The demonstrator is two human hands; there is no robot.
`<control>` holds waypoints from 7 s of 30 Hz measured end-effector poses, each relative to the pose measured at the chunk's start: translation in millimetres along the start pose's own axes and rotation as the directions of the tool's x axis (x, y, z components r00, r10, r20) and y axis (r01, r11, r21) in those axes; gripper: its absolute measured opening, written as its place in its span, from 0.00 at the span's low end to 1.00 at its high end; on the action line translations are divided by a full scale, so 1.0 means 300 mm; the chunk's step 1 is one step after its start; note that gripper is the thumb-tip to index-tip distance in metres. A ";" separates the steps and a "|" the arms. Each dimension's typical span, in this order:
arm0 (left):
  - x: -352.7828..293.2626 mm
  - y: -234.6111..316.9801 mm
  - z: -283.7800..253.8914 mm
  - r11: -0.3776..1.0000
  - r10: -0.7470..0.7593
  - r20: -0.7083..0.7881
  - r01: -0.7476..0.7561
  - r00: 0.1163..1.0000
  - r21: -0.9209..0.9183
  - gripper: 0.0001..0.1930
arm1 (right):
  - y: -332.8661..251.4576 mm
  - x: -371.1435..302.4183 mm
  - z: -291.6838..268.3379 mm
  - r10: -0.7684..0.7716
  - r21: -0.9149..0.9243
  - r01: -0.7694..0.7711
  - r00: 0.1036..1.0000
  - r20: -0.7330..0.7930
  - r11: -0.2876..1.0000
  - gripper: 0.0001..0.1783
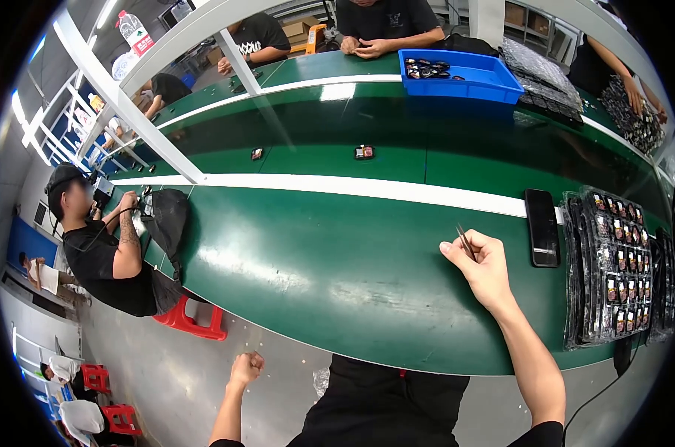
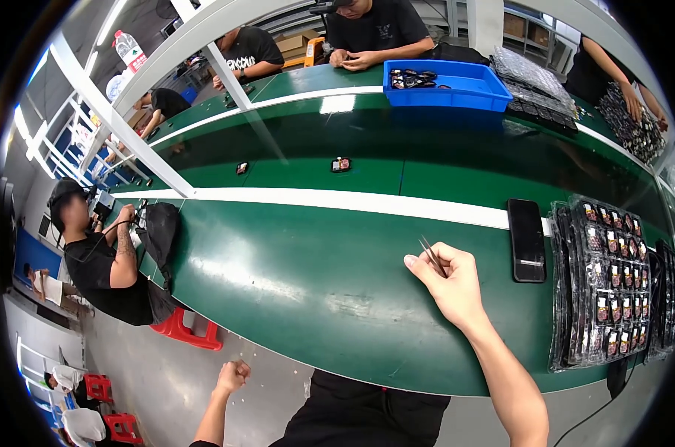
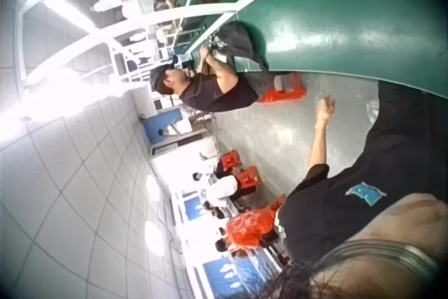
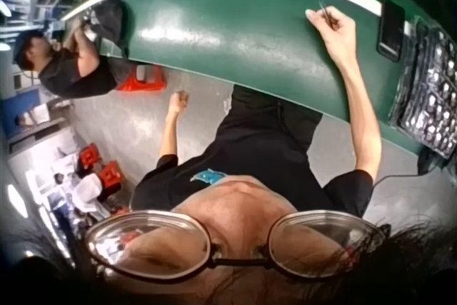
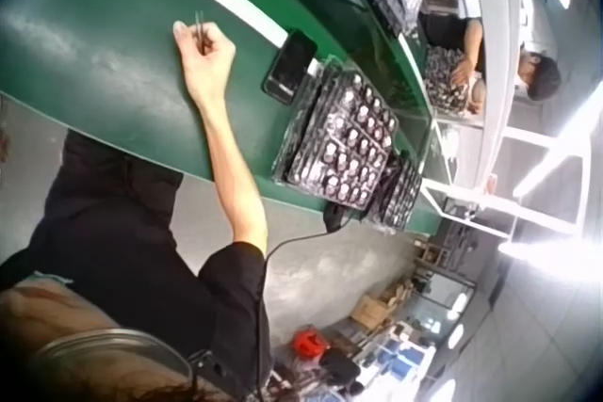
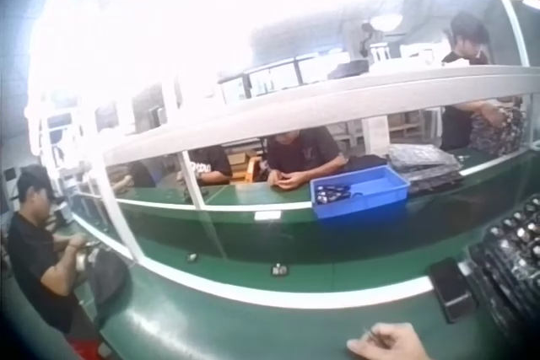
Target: Manually assembling small electronic components on a production line using tweezers.
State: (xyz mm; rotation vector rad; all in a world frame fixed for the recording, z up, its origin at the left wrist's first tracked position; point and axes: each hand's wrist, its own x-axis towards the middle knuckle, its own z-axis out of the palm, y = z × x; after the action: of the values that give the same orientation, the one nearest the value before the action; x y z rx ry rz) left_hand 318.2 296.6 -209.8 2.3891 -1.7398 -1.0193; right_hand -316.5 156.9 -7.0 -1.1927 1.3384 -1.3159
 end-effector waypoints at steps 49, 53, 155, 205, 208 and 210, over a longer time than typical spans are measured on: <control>0.428 1.927 -0.202 0.139 0.972 -0.189 -0.990 0.139 -0.016 0.34 | 0.024 0.021 -0.031 -0.016 -0.032 0.013 0.995 -0.097 0.999 0.17; 0.249 1.835 -0.198 0.069 0.994 0.077 -0.997 0.072 0.040 0.34 | 0.010 0.028 -0.026 -0.014 -0.031 0.012 0.997 -0.074 0.999 0.16; 0.154 1.638 -0.240 0.255 0.962 0.156 -0.944 0.225 -0.209 0.25 | 0.011 -0.042 0.063 -0.182 -0.359 0.187 0.982 0.047 0.915 0.02; 0.237 1.636 -0.263 0.278 0.944 0.274 -0.893 0.186 -0.354 0.25 | 0.002 -0.025 0.045 -0.240 -0.402 0.289 0.956 0.168 0.869 0.04; 0.217 1.643 -0.265 0.295 0.945 0.251 -0.876 0.208 -0.383 0.24 | -0.002 -0.029 0.046 -0.244 -0.396 0.296 0.953 0.178 0.869 0.04; 0.206 1.646 -0.251 0.326 0.940 0.237 -0.844 0.243 -0.426 0.24 | -0.004 -0.029 0.043 -0.215 -0.407 0.265 0.963 0.163 0.875 0.04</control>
State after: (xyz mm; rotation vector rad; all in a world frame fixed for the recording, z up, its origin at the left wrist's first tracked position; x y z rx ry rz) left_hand -50.8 29.3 4.1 0.5878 -2.4157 -1.3934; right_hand -302.4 163.8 -6.6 -1.7572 1.4745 -1.1298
